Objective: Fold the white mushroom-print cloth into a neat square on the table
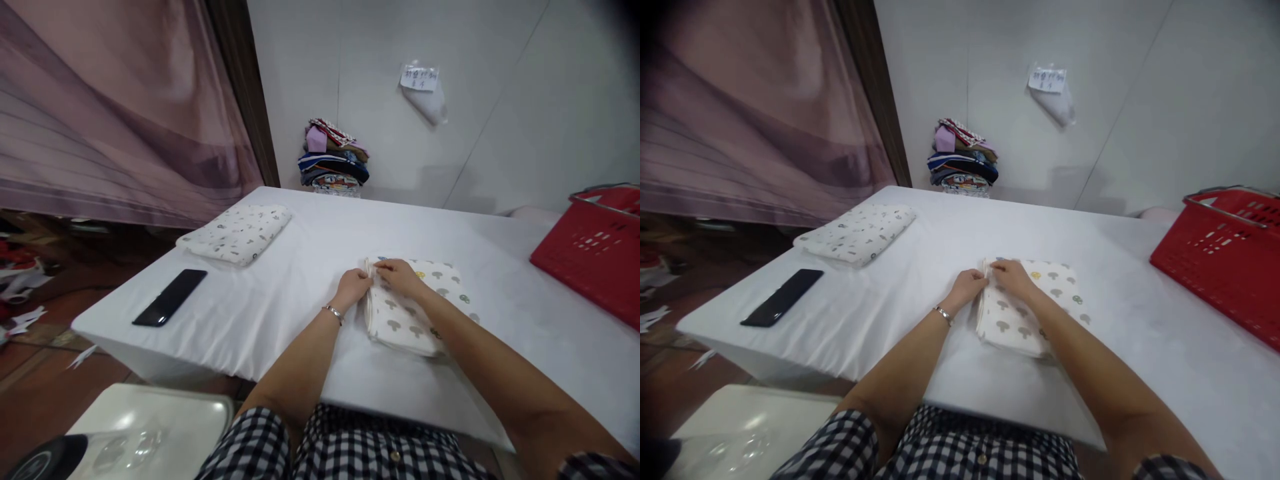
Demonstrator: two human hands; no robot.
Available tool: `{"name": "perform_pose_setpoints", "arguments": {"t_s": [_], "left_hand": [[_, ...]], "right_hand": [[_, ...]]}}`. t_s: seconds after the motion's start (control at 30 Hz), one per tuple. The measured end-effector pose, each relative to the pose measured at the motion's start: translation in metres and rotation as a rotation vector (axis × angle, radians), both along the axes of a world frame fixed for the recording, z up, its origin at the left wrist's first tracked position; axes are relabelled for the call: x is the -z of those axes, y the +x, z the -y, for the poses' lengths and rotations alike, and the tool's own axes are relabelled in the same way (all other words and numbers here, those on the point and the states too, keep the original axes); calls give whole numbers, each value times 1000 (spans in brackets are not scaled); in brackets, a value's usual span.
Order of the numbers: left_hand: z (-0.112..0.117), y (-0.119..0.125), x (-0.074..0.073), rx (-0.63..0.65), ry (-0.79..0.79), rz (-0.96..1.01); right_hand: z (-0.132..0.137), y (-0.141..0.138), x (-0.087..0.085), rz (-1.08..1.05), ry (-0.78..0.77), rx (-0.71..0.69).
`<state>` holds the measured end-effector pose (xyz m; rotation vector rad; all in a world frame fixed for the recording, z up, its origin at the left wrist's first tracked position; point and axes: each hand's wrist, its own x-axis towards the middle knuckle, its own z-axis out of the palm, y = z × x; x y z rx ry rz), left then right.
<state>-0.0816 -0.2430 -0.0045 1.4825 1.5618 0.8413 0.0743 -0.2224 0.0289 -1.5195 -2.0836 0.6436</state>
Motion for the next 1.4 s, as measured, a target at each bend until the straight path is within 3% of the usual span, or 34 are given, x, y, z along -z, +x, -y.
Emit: {"name": "perform_pose_setpoints", "arguments": {"t_s": [0.13,0.3,0.4,0.53,0.63,0.77,0.87,1.03,1.23,1.4], "left_hand": [[0,0,0,-4,-23,71],[0,-3,1,28,1,31],[-1,-3,2,27,-7,42],[-3,-3,2,20,-43,100],[-3,-3,1,25,-72,127],[-4,-4,2,23,-67,140],[-5,-4,5,17,-37,139],[-6,-4,5,4,-69,148],[-8,-2,8,-15,-50,126],[-7,-1,6,-16,-12,41]], "right_hand": [[-5,-1,-6,174,184,-171],[-5,-8,20,452,140,-272],[-9,-5,27,425,104,-271],[-9,4,12,293,11,-250],[16,9,6,273,32,-248],[70,6,12,336,108,-311],[95,1,14,381,113,-333],[112,-3,12,395,155,-373],[128,-7,29,482,301,-393],[132,-10,32,511,324,-402]]}}
